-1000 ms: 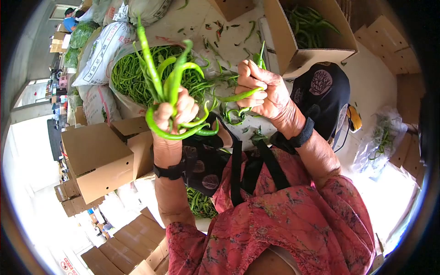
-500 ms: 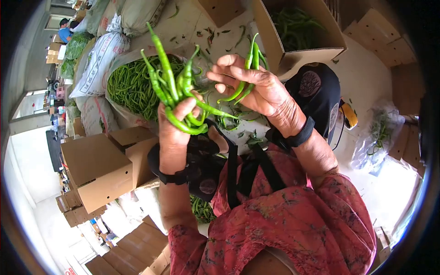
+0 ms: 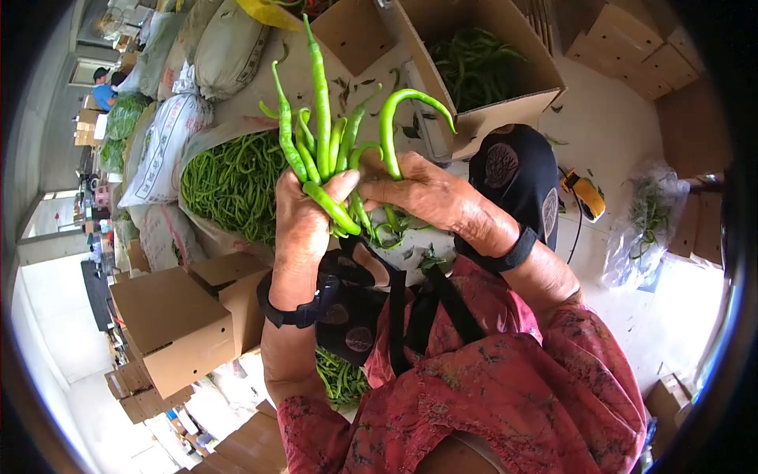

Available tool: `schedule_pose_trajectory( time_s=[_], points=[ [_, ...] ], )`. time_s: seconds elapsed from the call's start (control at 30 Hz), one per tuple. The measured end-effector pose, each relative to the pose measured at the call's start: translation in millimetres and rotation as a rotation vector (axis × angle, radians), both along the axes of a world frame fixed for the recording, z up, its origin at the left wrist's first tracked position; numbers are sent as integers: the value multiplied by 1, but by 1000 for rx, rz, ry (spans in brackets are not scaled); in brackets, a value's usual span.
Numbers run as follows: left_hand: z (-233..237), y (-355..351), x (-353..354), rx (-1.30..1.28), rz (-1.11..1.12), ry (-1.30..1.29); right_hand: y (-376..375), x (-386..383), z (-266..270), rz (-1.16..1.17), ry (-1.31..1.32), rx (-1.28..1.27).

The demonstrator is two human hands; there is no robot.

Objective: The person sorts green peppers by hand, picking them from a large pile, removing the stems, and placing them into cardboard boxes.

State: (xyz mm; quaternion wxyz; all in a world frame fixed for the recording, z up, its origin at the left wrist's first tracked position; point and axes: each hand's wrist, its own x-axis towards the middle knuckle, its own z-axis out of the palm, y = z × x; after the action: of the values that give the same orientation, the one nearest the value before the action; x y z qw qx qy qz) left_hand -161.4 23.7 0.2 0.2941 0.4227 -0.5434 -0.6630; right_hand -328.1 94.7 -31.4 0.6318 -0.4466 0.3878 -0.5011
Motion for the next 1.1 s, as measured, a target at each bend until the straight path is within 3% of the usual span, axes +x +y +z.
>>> schedule_pose_trajectory(
  time_s=[0.17, 0.23, 0.27, 0.3, 0.37, 0.47, 0.5, 0.57, 0.6, 0.63, 0.7, 0.73, 0.77, 0.8, 0.87, 0.9, 0.93, 0.97, 1.03, 1.1],
  points=[
    [21, -4, -30, -132, 12, 21, 4, -13, 24, -64, -62, 47],
    [25, -10, -45, -127, -42, 12, 2, -17, 31, -231, 80, 30],
    [29, -10, -58, -120, -6, 126, -1, -25, 38, -244, 76, 18],
    [37, -9, -70, -135, 22, 214, 1, -38, 51, -252, 181, 29],
    [51, -24, -82, -88, -58, 230, -7, -76, 48, -247, 783, -519],
    [71, -36, -110, -118, -92, 312, -18, -125, 66, -418, 1235, -659],
    [76, -41, -120, -106, -109, 348, -18, -134, 85, -345, 655, -202],
    [84, -60, -140, -53, -232, 392, -29, -151, 77, -446, 767, -338],
    [83, -68, -155, -42, -268, 465, -36, -152, 77, -503, 484, -112],
    [80, -75, -174, -31, -302, 539, -43, -157, 72, -500, 493, -111],
    [54, -87, -209, 52, -355, 545, -62, -173, 44, -469, 838, 197],
    [30, -97, -225, 54, -389, 537, -71, -188, 18, -343, 946, 116],
    [1, -104, -235, 28, -404, 514, -74, -202, -11, -215, 1048, 37],
    [-19, -104, -236, 88, -242, 235, -71, -207, -32, -207, 1106, 29],
    [-85, -125, -221, -321, -210, -201, -59, -217, -48, -199, 1169, 18],
    [-65, -104, -200, -375, -190, -130, -50, -221, -54, -276, 1354, -64],
    [-62, -106, -187, -366, -321, -74, -42, -221, -60, -352, 1532, -143],
    [-62, -110, -172, -348, -444, -16, -36, -219, -50, -339, 1528, -131],
    [-58, -114, -147, -435, -464, -140, -35, -228, -19, -214, 1182, 105],
    [-49, -114, -120, -525, -502, -276, -39, -237, -25, -235, 1209, 2]
  ],
)
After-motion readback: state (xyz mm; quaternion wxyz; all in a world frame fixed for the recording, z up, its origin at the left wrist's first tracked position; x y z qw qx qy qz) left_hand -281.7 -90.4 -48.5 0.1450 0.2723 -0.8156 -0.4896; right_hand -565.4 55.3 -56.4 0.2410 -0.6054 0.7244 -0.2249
